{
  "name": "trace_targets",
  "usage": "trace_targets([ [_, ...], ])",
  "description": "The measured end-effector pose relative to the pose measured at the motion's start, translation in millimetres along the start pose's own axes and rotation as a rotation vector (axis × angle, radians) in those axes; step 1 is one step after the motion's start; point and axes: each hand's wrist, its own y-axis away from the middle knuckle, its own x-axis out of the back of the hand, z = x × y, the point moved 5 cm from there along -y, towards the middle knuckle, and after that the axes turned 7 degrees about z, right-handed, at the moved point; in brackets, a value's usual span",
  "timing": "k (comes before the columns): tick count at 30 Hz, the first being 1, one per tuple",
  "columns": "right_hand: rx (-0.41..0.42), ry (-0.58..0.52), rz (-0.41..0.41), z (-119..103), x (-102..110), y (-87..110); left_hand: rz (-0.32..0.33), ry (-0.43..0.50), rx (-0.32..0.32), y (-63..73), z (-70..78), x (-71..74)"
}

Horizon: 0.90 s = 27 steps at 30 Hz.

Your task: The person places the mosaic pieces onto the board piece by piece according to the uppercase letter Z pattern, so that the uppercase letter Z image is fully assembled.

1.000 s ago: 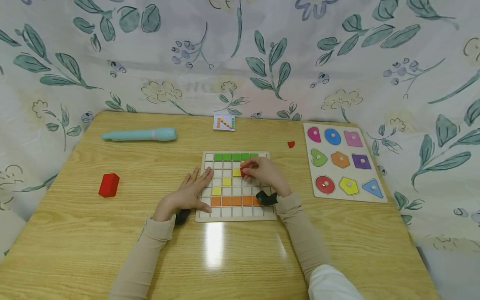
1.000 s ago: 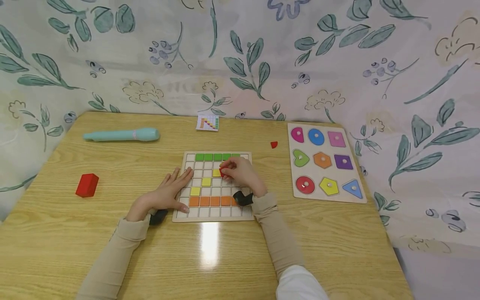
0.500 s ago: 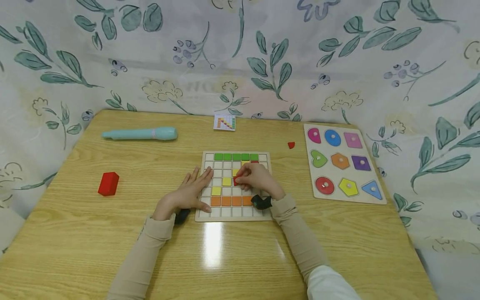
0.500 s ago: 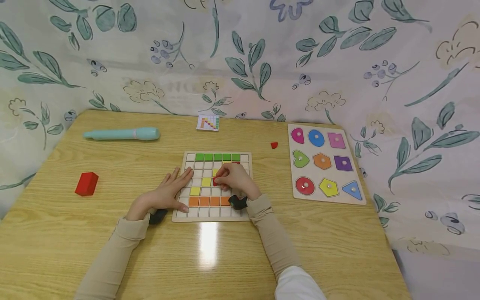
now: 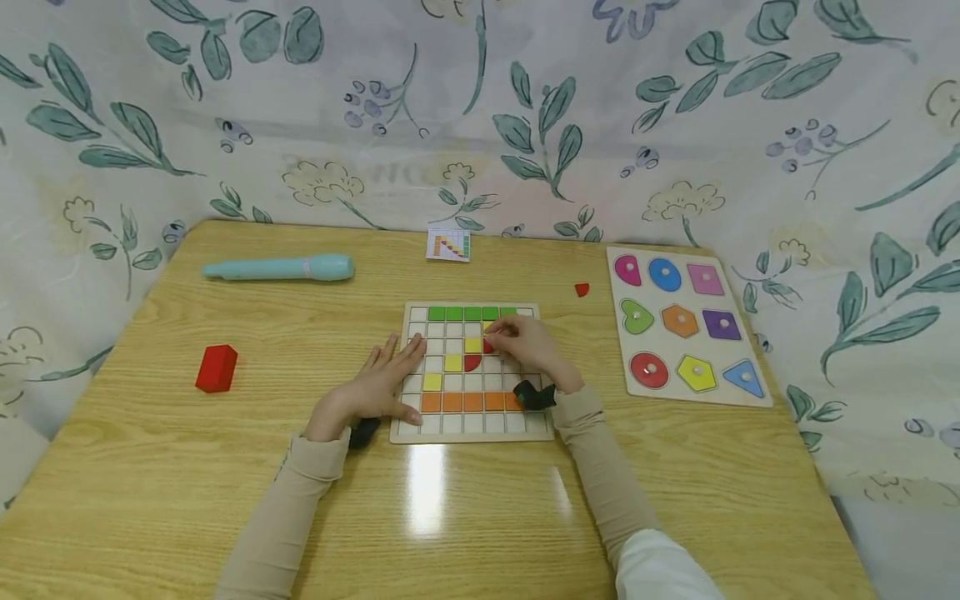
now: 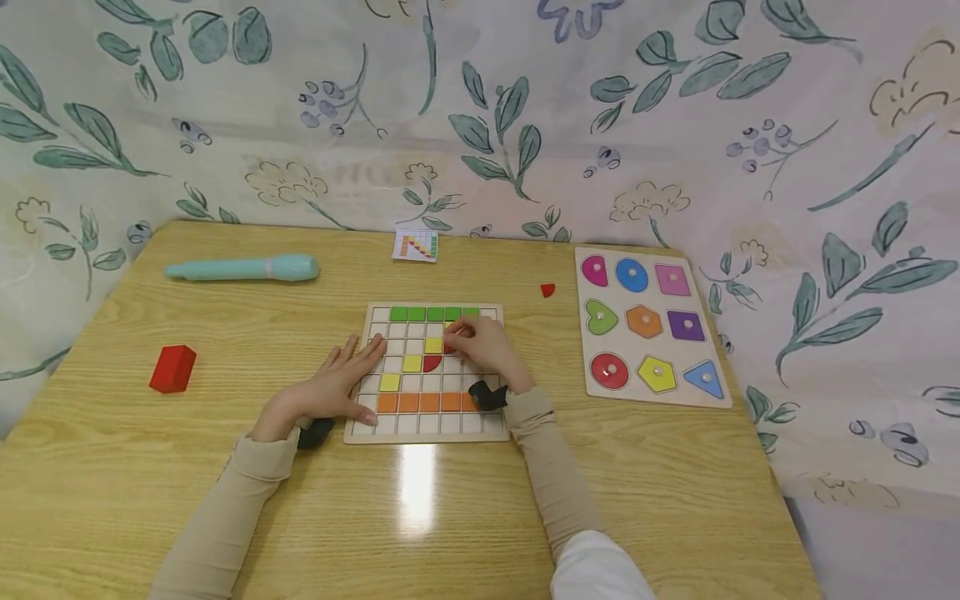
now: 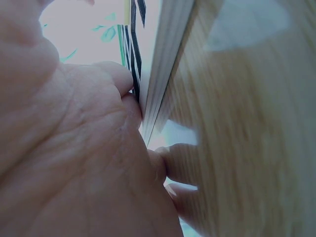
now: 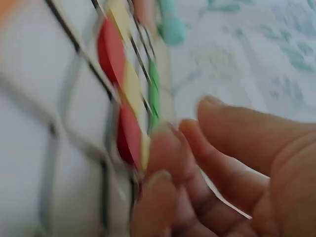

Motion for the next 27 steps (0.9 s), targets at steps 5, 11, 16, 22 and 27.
trace_targets([
  [5, -0.104, -0.118, 0.243, 33, 45, -1.6, 0.005, 0.012, -0.017, -0.1, 0.0, 0.3],
  [11, -0.195, -0.073, 0.353, 74, 75, 0.4, -0.001, 0.004, 0.003, 0.6, -0.8, 1.1],
  [16, -0.162, -0.057, 0.387, 78, 78, 0.8, 0.0, -0.008, 0.017, 0.0, -1.0, 0.3],
  [22, -0.105, 0.033, 0.518, 75, 82, 2.7, -0.006, -0.012, 0.015, -0.6, -0.3, -0.9],
  [27, -0.119, 0.184, 0.43, 73, 77, -0.6, -0.002, -0.003, 0.006, -0.2, 0.2, -0.5],
])
